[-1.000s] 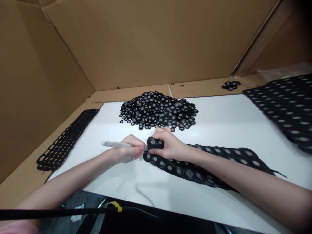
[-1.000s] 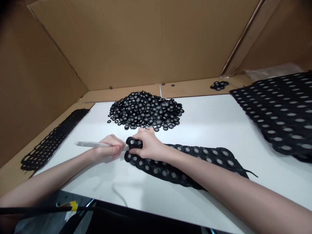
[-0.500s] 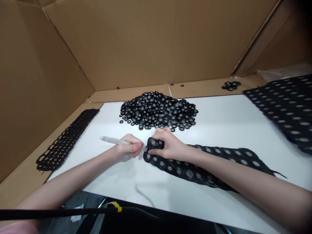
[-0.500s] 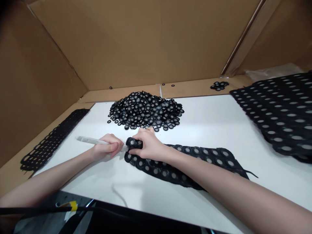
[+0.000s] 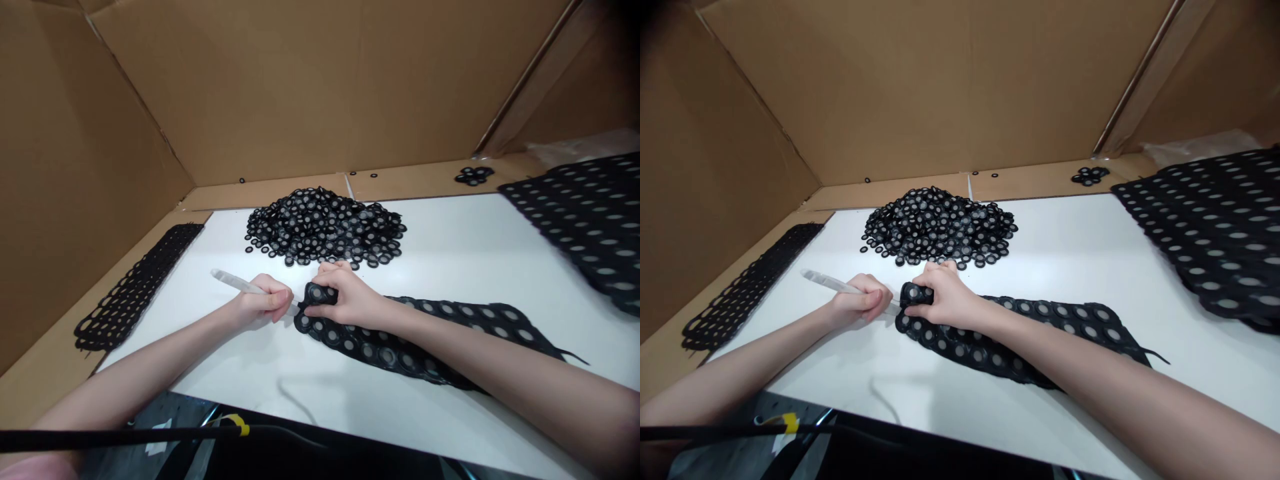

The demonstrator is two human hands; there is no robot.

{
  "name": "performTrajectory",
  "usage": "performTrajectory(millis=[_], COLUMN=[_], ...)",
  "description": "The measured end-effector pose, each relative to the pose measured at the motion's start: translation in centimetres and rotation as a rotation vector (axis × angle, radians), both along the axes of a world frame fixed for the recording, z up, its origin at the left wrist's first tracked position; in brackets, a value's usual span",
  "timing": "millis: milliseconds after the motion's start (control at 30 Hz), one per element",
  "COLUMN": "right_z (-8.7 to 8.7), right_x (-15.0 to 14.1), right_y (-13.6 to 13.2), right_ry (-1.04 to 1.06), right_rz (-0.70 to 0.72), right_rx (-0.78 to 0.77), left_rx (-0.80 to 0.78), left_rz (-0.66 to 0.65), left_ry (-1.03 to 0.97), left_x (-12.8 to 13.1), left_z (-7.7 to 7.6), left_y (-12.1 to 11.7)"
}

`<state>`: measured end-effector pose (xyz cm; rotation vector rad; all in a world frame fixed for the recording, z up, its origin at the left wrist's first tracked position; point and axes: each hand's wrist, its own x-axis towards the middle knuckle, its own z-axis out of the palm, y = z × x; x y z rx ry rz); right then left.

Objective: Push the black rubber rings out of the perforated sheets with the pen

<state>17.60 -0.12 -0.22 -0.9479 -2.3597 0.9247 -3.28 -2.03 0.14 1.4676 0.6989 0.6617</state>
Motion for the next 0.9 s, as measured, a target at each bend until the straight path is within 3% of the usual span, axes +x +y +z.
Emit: performTrajectory(millis=[200,367,567,900], right_z=[-0.1,0.0,-0.1,0.0], right_x=[0.0,0.0,0.0,0.0], right_y=[0.0,0.0,0.1,0.0], right_ry=[0.002,0.003,0.002,-0.016], right_rz=[0.0,-0.008,-0.005,-0.012], right_rx=[0.016,-0.014,-0.019,-0.008], left_rx=[0.028,0.023,0.063,0.084], left_rz=[0.049,0.05,0.046,-0.09], left_ry=[-0.082,-0.01,0.04,0.158], left_x=[-0.1,-0.3,0.3,0.3], left_z=[-0.3,-0.5,0.3,1.3], left_y=[0.0,0.0,-0.3,-0.1])
